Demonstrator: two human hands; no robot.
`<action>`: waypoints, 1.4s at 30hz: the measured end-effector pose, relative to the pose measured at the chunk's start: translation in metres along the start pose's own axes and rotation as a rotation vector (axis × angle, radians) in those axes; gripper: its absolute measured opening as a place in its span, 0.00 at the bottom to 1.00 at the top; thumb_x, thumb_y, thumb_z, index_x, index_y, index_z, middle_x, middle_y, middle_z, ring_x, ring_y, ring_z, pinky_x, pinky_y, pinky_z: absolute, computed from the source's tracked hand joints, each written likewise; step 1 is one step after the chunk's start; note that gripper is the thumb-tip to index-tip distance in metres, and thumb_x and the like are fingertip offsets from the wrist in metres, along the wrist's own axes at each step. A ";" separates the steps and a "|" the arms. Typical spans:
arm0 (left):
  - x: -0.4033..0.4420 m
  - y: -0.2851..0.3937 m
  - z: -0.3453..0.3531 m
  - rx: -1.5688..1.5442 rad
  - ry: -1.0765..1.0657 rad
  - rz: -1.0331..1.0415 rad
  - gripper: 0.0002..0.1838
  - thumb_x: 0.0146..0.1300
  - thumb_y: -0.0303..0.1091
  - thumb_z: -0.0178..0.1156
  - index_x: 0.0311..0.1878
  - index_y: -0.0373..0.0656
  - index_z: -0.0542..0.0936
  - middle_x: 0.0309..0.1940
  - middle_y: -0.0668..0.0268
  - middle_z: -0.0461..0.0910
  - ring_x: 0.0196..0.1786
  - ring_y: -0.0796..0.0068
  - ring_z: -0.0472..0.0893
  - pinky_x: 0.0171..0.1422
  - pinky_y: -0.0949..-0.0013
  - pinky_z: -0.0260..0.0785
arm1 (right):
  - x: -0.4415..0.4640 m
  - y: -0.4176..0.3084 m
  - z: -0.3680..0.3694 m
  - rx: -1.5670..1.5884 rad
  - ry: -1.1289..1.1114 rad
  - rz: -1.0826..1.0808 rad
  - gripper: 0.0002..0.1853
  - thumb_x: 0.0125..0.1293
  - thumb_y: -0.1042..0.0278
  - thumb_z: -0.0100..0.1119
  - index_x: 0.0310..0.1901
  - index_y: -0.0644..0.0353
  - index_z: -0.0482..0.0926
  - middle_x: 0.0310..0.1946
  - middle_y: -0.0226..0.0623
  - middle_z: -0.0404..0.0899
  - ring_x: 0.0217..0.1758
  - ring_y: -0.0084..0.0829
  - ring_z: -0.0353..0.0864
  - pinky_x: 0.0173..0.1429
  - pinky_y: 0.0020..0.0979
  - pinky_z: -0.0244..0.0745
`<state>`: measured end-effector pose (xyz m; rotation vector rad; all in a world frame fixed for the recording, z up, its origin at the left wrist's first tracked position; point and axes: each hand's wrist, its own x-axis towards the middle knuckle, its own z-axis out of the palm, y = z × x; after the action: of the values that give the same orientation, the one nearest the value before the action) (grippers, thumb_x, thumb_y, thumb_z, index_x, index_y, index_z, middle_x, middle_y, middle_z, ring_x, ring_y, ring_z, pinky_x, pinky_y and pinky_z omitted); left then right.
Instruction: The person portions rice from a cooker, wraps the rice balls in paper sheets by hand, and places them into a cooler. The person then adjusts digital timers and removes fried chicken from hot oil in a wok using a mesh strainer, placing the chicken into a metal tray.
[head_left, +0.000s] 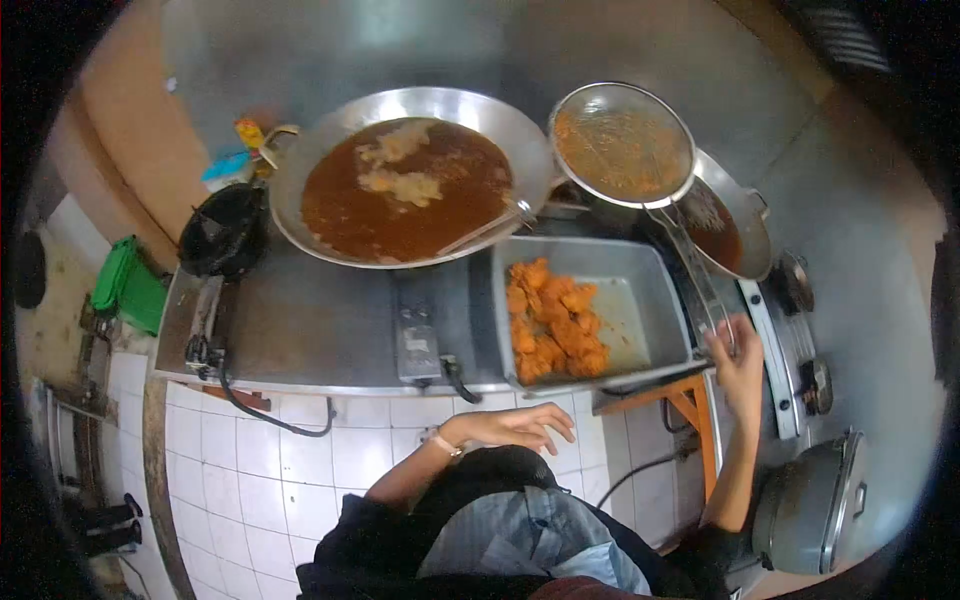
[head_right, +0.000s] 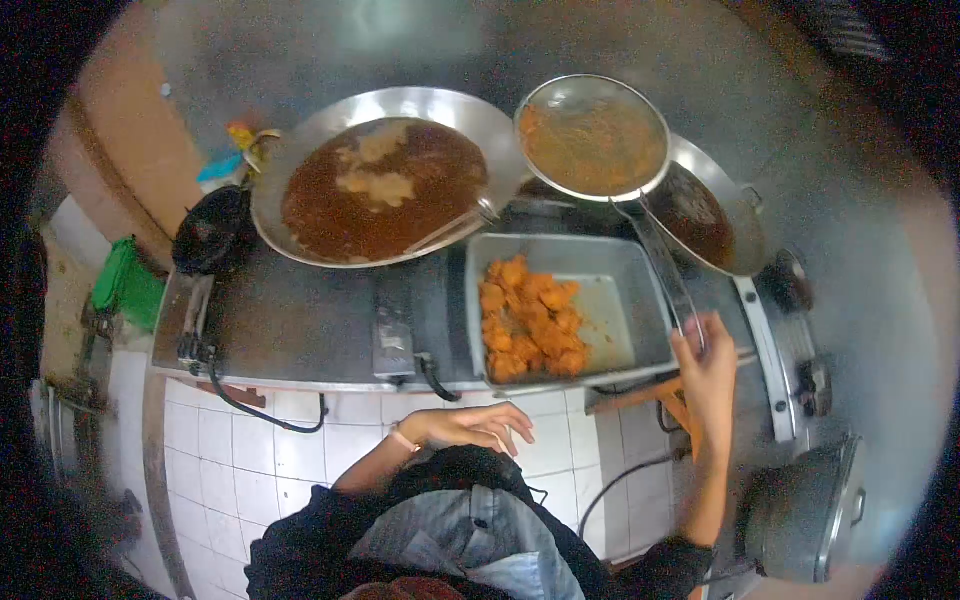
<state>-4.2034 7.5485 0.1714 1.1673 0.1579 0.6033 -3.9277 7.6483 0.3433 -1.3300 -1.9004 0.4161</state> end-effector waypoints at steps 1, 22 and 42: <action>-0.017 0.006 -0.006 0.053 0.079 0.035 0.28 0.63 0.41 0.52 0.61 0.41 0.57 0.56 0.59 0.65 0.52 0.68 0.72 0.57 0.63 0.61 | 0.023 -0.019 0.017 -0.139 0.006 -0.100 0.09 0.54 0.73 0.59 0.35 0.63 0.70 0.21 0.34 0.73 0.22 0.26 0.71 0.26 0.27 0.65; -0.205 0.046 -0.043 0.052 0.417 0.179 0.34 0.56 0.44 0.59 0.62 0.41 0.57 0.61 0.56 0.60 0.58 0.62 0.68 0.63 0.56 0.57 | 0.188 -0.115 0.189 -0.759 -0.312 -0.397 0.14 0.46 0.64 0.62 0.33 0.59 0.73 0.27 0.46 0.78 0.34 0.46 0.78 0.39 0.43 0.73; -0.192 0.043 -0.071 0.134 0.221 0.067 0.30 0.59 0.32 0.55 0.64 0.45 0.57 0.62 0.58 0.58 0.58 0.61 0.68 0.48 0.67 0.71 | 0.119 -0.129 0.142 -0.281 -0.506 -0.187 0.13 0.38 0.71 0.63 0.26 0.63 0.71 0.15 0.34 0.66 0.20 0.24 0.67 0.28 0.29 0.66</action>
<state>-4.4090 7.5171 0.1450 1.2367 0.3530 0.7910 -4.1370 7.7256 0.3808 -1.2879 -2.5587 0.4302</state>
